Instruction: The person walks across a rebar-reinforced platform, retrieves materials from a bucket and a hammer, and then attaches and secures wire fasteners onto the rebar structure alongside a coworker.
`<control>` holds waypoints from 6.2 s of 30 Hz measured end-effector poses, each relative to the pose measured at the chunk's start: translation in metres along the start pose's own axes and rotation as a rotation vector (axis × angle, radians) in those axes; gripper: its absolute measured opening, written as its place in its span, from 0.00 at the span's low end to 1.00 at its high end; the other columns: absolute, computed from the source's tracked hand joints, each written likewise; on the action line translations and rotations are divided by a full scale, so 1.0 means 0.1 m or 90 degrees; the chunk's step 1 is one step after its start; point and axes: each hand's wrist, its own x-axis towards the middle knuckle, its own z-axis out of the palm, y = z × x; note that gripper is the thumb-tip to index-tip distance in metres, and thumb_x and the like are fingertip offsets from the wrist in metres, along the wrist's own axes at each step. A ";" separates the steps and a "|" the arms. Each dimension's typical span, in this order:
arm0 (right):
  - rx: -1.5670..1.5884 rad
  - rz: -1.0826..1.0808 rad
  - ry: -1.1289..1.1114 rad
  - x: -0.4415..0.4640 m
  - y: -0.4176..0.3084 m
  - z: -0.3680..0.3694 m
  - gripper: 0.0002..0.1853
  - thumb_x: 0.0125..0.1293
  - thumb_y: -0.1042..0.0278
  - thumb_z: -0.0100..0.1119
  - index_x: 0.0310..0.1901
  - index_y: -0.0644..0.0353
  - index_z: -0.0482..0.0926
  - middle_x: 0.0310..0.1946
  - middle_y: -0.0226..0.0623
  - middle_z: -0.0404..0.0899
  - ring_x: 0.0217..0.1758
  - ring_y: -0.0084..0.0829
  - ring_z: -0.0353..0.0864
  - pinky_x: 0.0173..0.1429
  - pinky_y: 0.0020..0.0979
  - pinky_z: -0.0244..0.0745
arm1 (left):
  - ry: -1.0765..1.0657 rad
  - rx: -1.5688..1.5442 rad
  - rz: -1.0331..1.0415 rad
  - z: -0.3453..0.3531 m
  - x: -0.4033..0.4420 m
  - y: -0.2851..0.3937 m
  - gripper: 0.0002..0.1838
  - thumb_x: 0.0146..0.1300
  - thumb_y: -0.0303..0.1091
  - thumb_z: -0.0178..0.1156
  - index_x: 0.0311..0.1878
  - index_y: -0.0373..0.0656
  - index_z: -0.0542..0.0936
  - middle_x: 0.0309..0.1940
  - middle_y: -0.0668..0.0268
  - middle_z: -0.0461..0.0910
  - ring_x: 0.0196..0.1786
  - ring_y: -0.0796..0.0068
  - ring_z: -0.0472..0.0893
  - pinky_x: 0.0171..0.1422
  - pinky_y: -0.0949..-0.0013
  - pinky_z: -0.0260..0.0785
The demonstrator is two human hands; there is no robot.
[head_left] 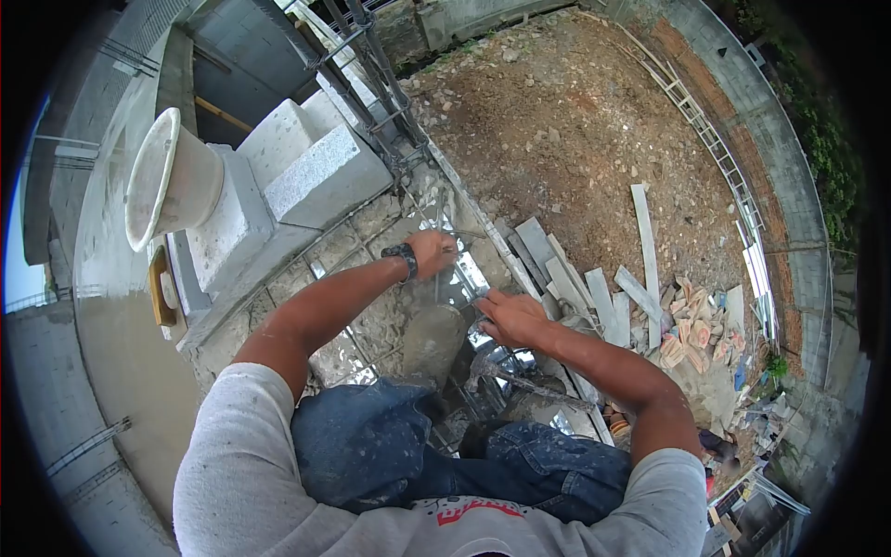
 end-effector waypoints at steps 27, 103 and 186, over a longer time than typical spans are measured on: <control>0.008 0.001 0.002 0.00 -0.01 -0.02 0.18 0.69 0.58 0.60 0.54 0.59 0.76 0.50 0.48 0.77 0.46 0.54 0.85 0.50 0.52 0.80 | 0.038 0.110 0.000 -0.04 -0.12 0.08 0.15 0.66 0.47 0.63 0.47 0.48 0.84 0.37 0.53 0.88 0.43 0.47 0.87 0.51 0.49 0.78; -0.011 0.004 -0.018 0.02 0.04 0.05 0.17 0.68 0.56 0.63 0.51 0.58 0.77 0.47 0.45 0.79 0.53 0.50 0.83 0.54 0.49 0.78 | 0.011 0.059 0.004 -0.06 -0.10 0.06 0.15 0.67 0.45 0.64 0.47 0.45 0.84 0.40 0.55 0.87 0.45 0.50 0.86 0.51 0.53 0.77; -0.012 0.001 0.002 0.00 0.02 0.04 0.17 0.68 0.57 0.62 0.51 0.58 0.78 0.46 0.45 0.79 0.52 0.49 0.84 0.53 0.49 0.79 | 0.006 0.038 -0.021 -0.07 -0.09 0.05 0.14 0.64 0.45 0.67 0.45 0.46 0.84 0.39 0.56 0.88 0.46 0.51 0.86 0.52 0.54 0.77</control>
